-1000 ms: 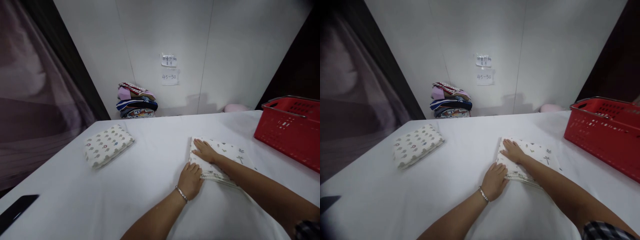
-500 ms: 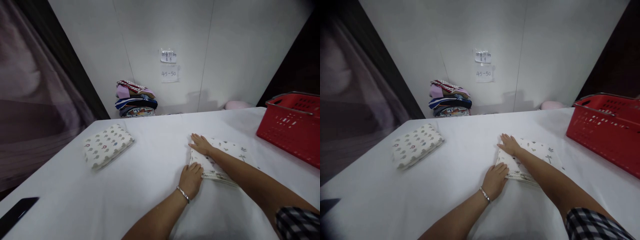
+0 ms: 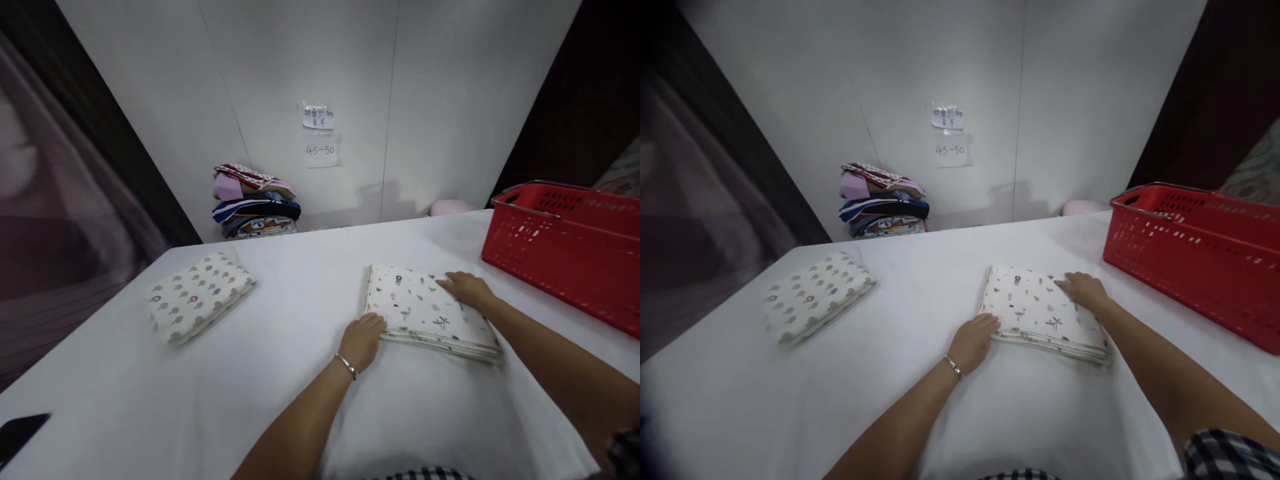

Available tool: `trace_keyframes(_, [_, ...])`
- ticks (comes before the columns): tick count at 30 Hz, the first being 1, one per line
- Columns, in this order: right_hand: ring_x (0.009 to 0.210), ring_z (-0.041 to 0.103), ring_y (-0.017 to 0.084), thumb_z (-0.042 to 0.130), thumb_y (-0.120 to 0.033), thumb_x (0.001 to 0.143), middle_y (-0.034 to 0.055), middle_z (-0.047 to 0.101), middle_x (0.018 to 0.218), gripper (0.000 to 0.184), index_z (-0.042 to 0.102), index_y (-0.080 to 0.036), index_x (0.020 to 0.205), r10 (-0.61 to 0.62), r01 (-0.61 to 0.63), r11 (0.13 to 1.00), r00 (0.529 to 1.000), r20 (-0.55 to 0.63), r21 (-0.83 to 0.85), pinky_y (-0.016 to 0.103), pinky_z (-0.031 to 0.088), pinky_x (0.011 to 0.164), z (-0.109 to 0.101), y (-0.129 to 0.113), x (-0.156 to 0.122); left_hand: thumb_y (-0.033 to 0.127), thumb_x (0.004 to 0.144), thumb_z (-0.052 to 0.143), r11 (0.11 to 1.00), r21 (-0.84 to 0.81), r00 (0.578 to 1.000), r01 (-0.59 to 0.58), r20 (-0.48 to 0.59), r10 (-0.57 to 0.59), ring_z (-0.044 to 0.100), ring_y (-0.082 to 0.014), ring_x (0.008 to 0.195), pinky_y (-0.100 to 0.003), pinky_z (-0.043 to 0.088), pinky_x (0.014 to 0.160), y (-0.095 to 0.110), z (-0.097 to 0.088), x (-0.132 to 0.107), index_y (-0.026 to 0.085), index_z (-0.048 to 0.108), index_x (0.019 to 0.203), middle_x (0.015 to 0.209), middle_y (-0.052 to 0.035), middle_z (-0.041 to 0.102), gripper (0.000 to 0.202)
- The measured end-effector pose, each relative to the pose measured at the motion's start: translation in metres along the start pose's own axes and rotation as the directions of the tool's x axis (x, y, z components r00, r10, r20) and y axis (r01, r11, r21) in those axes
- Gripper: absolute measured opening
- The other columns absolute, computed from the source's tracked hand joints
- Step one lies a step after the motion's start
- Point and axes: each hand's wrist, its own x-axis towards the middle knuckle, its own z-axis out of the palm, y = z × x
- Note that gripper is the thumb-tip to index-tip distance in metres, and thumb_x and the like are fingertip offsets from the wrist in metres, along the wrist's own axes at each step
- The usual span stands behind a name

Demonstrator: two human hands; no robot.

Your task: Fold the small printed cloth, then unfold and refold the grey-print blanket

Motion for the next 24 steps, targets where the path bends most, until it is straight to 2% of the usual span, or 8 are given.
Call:
trace_keyframes(4, [0.091,0.060,0.028,0.039,-0.061,0.078,0.0141,0.066,0.100,0.058,0.063,-0.014,0.101,0.090,-0.101,0.983,0.993,0.074,0.156,0.035,0.044,0.072,-0.006,-0.009,0.003,0.002,0.076,0.045,0.999,0.039,0.999,-0.010,-0.045,0.012,0.047,-0.0146,0.116,-0.034,0.045,0.096,-0.005,0.003,0.000,0.021,0.054,0.115,0.120,-0.0029,0.059,0.044])
trace_keyframes(7, [0.089,0.060,0.027,0.042,-0.058,0.078,0.0135,0.066,0.097,0.053,0.062,-0.013,0.099,0.063,-0.066,0.975,0.998,0.022,0.214,0.033,0.044,0.071,-0.009,-0.026,0.010,0.001,0.075,0.044,0.997,0.077,0.997,-0.010,-0.070,0.016,0.051,-0.0146,0.111,-0.034,0.045,0.097,-0.011,-0.005,-0.007,0.020,0.056,0.111,0.114,-0.0039,0.061,0.043])
trace_keyframes(13, [0.100,0.054,0.025,0.038,-0.060,0.081,0.0093,0.061,0.109,0.051,0.059,-0.019,0.104,-0.096,0.118,0.957,0.991,-0.093,0.264,0.032,0.042,0.079,-0.006,-0.096,0.028,0.000,0.072,0.043,0.976,0.189,0.989,0.109,-0.118,-0.087,0.052,-0.0162,0.112,-0.036,0.043,0.100,-0.043,-0.034,-0.055,0.020,0.057,0.113,0.114,-0.0045,0.062,0.047])
trace_keyframes(15, [0.102,0.053,0.026,0.038,-0.056,0.084,0.0108,0.060,0.110,0.049,0.058,-0.018,0.106,-0.149,0.166,0.955,0.985,-0.086,0.246,0.034,0.041,0.082,-0.006,-0.121,0.033,0.001,0.073,0.041,0.965,0.201,0.979,0.169,-0.146,-0.140,0.050,-0.0161,0.114,-0.036,0.043,0.101,-0.050,-0.039,-0.073,0.021,0.056,0.115,0.116,-0.0032,0.061,0.049])
trace_keyframes(18, [0.110,0.048,0.031,0.041,-0.045,0.085,0.0167,0.056,0.116,0.046,0.056,-0.013,0.114,-0.180,0.182,0.962,0.983,-0.028,0.203,0.044,0.038,0.088,-0.012,-0.149,0.036,0.002,0.075,0.039,0.962,0.162,0.965,0.219,-0.180,-0.189,0.046,-0.0156,0.119,-0.037,0.041,0.101,-0.048,-0.039,-0.089,0.021,0.054,0.119,0.122,-0.0023,0.057,0.050])
trace_keyframes(21, [0.125,0.034,0.030,0.039,-0.041,0.088,0.0156,0.044,0.133,0.048,0.047,-0.013,0.126,-0.267,0.268,0.943,0.963,-0.036,0.198,0.048,0.027,0.100,-0.019,-0.167,0.019,0.006,0.076,0.041,0.962,0.111,0.958,0.250,-0.170,-0.229,0.042,-0.0177,0.123,-0.042,0.037,0.103,-0.039,-0.039,-0.090,0.020,0.051,0.122,0.127,-0.0040,0.054,0.049])
trace_keyframes(23, [0.130,0.027,0.024,0.034,-0.044,0.090,0.0089,0.036,0.141,0.052,0.039,-0.017,0.133,-0.397,0.394,0.892,0.917,-0.035,0.219,0.039,0.024,0.105,-0.021,-0.177,-0.008,0.012,0.079,0.045,0.953,0.099,0.951,0.285,-0.156,-0.268,0.041,-0.0196,0.124,-0.047,0.031,0.105,-0.033,-0.041,-0.088,0.021,0.051,0.122,0.128,-0.0048,0.053,0.044])
trace_keyframes(24, [0.132,0.026,0.022,0.033,-0.048,0.090,0.0053,0.033,0.143,0.054,0.036,-0.020,0.136,-0.479,0.470,0.850,0.877,-0.023,0.237,0.036,0.023,0.106,-0.019,-0.181,-0.024,0.015,0.080,0.046,0.949,0.098,0.947,0.299,-0.153,-0.283,0.041,-0.0200,0.124,-0.049,0.027,0.106,-0.031,-0.042,-0.086,0.022,0.051,0.121,0.128,-0.0047,0.053,0.042])
